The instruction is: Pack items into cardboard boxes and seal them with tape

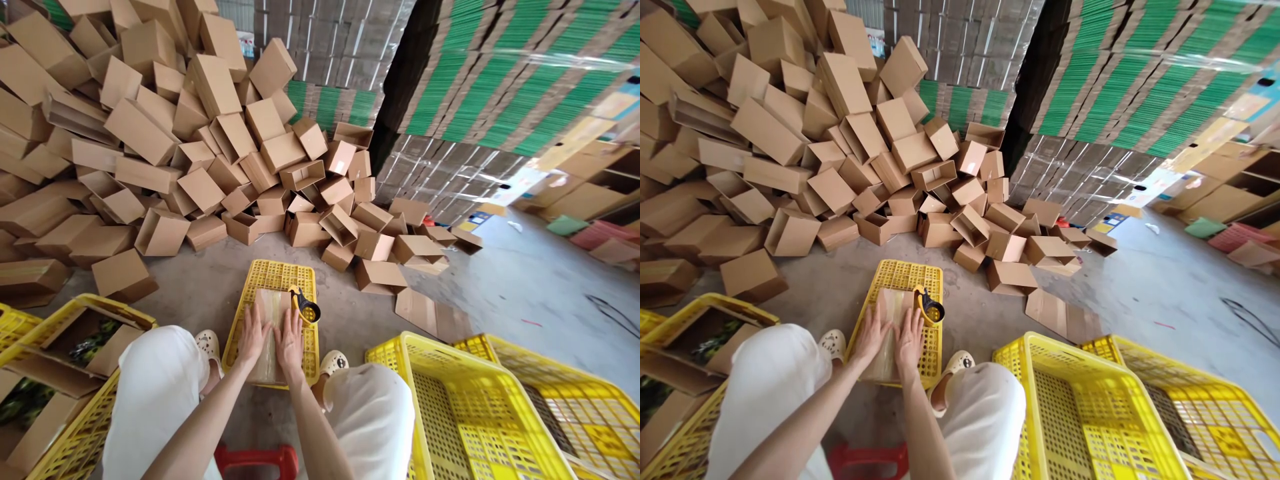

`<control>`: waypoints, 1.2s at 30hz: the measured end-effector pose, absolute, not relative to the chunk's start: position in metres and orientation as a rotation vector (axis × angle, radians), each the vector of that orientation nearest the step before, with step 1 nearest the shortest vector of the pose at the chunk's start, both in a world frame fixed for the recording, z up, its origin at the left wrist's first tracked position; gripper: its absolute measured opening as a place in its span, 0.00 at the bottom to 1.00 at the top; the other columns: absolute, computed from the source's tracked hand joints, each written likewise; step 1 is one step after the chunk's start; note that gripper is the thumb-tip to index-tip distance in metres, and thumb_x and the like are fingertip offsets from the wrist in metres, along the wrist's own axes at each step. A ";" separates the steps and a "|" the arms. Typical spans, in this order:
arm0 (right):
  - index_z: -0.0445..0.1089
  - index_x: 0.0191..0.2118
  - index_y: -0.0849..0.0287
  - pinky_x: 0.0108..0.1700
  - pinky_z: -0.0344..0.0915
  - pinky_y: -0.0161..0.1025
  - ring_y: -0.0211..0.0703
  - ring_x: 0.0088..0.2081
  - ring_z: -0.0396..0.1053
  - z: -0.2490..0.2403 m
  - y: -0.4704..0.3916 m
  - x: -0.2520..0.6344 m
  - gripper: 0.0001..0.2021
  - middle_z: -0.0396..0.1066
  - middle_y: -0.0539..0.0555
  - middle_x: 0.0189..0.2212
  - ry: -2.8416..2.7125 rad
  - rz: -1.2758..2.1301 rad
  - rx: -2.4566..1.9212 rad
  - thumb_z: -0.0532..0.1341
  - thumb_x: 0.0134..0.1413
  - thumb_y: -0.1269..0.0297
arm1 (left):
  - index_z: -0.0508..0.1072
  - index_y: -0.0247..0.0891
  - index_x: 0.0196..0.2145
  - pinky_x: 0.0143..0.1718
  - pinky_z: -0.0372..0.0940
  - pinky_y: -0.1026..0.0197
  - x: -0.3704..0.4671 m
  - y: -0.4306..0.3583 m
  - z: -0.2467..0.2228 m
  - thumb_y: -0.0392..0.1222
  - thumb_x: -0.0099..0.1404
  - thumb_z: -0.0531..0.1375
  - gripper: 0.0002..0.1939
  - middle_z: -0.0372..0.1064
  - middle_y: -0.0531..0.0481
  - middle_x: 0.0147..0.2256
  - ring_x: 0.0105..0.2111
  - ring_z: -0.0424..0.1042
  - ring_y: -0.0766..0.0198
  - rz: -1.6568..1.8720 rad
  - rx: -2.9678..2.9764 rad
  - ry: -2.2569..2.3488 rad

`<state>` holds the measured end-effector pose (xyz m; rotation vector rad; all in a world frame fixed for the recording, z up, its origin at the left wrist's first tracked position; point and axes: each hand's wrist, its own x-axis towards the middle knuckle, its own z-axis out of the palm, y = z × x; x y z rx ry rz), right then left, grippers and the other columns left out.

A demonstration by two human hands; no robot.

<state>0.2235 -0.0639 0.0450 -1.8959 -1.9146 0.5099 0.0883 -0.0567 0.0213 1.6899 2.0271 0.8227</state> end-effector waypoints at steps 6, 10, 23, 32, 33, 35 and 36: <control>0.59 0.75 0.57 0.76 0.45 0.68 0.56 0.76 0.54 0.061 -0.119 0.234 0.32 0.61 0.61 0.73 -2.340 0.371 -1.563 0.49 0.69 0.75 | 0.57 0.44 0.76 0.73 0.54 0.38 0.076 -0.125 0.027 0.34 0.78 0.45 0.31 0.57 0.43 0.74 0.74 0.55 0.53 0.590 2.435 1.766; 0.59 0.75 0.54 0.75 0.51 0.64 0.56 0.73 0.61 0.050 -0.177 0.247 0.37 0.63 0.59 0.71 -2.439 0.347 -1.470 0.53 0.62 0.77 | 0.53 0.41 0.77 0.75 0.50 0.39 0.065 -0.191 0.022 0.31 0.74 0.48 0.36 0.56 0.43 0.74 0.74 0.57 0.54 0.569 2.611 1.654; 0.62 0.74 0.60 0.77 0.44 0.63 0.57 0.74 0.59 0.078 -0.125 0.230 0.31 0.62 0.64 0.72 -2.437 0.417 -1.587 0.53 0.67 0.72 | 0.63 0.37 0.73 0.75 0.48 0.36 0.065 -0.132 0.039 0.28 0.68 0.49 0.37 0.62 0.40 0.71 0.73 0.59 0.51 0.443 2.598 1.639; 0.60 0.75 0.62 0.77 0.40 0.63 0.55 0.76 0.53 0.093 -0.038 0.215 0.29 0.59 0.65 0.73 -2.479 0.462 -1.757 0.48 0.72 0.72 | 0.67 0.30 0.70 0.74 0.52 0.37 0.068 -0.038 0.054 0.31 0.72 0.49 0.31 0.61 0.35 0.71 0.73 0.59 0.48 0.260 2.543 1.683; 0.60 0.75 0.62 0.77 0.40 0.63 0.55 0.76 0.52 0.094 -0.031 0.214 0.29 0.58 0.64 0.74 -2.488 0.468 -1.771 0.47 0.73 0.71 | 0.67 0.31 0.70 0.74 0.53 0.37 0.068 -0.031 0.054 0.31 0.72 0.49 0.31 0.61 0.35 0.71 0.73 0.59 0.48 0.250 2.540 1.696; 0.59 0.75 0.61 0.77 0.38 0.64 0.55 0.77 0.50 0.096 -0.017 0.214 0.29 0.57 0.63 0.75 -2.503 0.466 -1.781 0.47 0.74 0.70 | 0.67 0.33 0.70 0.73 0.53 0.38 0.069 -0.016 0.052 0.31 0.72 0.50 0.31 0.61 0.35 0.71 0.72 0.60 0.49 0.240 2.530 1.726; 0.58 0.75 0.61 0.77 0.37 0.64 0.55 0.77 0.49 0.096 -0.011 0.214 0.29 0.56 0.63 0.75 -2.505 0.461 -1.780 0.46 0.74 0.70 | 0.67 0.33 0.70 0.73 0.53 0.37 0.070 -0.010 0.051 0.30 0.72 0.50 0.31 0.61 0.35 0.71 0.72 0.61 0.48 0.237 2.526 1.739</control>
